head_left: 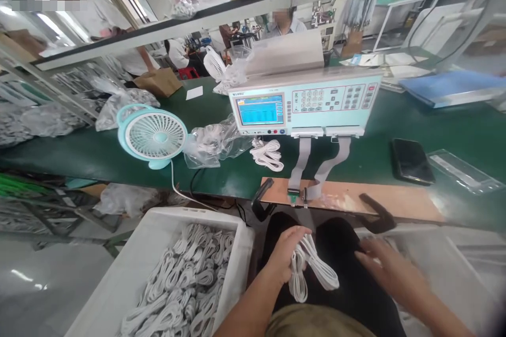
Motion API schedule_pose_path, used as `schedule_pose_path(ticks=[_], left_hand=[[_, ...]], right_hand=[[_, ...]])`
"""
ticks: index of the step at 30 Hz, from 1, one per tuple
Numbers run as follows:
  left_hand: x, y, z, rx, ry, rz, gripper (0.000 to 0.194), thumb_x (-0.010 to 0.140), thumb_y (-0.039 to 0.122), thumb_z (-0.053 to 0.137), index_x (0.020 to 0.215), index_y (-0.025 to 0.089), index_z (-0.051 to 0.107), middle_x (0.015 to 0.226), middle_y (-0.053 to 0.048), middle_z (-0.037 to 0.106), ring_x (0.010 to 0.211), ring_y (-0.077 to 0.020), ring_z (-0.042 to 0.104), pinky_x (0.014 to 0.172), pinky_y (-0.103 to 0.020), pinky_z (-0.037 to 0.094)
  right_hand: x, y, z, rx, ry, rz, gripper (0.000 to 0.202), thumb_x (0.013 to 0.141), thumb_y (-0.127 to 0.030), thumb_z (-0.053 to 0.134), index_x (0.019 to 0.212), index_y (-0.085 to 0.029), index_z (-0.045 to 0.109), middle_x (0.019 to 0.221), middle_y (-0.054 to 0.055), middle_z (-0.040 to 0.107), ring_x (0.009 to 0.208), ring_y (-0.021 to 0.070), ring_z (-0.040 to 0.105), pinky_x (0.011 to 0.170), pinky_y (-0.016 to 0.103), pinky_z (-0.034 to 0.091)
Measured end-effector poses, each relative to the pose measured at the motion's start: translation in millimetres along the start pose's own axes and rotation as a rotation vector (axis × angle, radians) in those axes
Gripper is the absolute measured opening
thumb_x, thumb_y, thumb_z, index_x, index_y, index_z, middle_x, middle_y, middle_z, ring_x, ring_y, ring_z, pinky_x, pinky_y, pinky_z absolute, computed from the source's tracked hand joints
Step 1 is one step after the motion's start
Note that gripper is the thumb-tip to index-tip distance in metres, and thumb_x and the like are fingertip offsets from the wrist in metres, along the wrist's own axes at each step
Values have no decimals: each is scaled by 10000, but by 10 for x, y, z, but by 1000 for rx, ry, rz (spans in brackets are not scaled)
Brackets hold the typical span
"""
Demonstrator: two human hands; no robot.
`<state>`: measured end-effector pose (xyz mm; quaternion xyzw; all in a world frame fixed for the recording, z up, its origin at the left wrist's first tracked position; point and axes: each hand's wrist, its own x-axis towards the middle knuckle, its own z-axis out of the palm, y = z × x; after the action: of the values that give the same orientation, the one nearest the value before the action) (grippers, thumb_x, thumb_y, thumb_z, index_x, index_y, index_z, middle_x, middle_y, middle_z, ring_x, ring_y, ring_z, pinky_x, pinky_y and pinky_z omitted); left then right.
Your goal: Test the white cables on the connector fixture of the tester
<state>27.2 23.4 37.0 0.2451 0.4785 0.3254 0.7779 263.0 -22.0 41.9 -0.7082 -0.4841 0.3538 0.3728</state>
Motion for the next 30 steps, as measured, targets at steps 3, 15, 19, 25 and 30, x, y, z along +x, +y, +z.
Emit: schedule_pose_path(ticks=[3,15,19,25,30], left_hand=[[13,-31,165,71,-54,67,306,718,412,614,872,148,603,550,27,500,387,-65,406,352,-172,293],[-160,108,-3,488,107,380,179,678,203,628,844,143,654,688,-2,572,632,-110,484,609,-217,378],[-84,213,-97,532,96,431,122,694,228,626,769,147,680,744,-29,625,695,-133,522,669,-240,401],[-79,326,-64,750,82,523,55,671,187,631,643,159,669,700,-28,627,686,-148,551,683,-254,418],[9,378,-57,790,114,649,111,699,138,560,743,170,656,724,-11,610,694,-136,525,681,-241,411]], right_hand=[[-158,-220,309,103,-394,-115,193,809,-409,568,873,-244,644,815,26,645,745,212,575,666,286,423],[-16,-255,865,-96,-169,-564,184,906,-294,403,813,-194,526,707,24,551,632,171,500,599,282,387],[208,-304,927,-196,-32,-739,153,904,-250,403,883,-186,541,761,52,591,695,196,539,657,321,398],[375,-366,1028,0,-104,-544,198,892,-321,436,804,-200,565,717,28,584,658,179,540,630,283,410],[406,-404,1139,314,-196,-217,292,837,-440,525,730,-178,597,662,14,574,620,167,513,568,244,399]])
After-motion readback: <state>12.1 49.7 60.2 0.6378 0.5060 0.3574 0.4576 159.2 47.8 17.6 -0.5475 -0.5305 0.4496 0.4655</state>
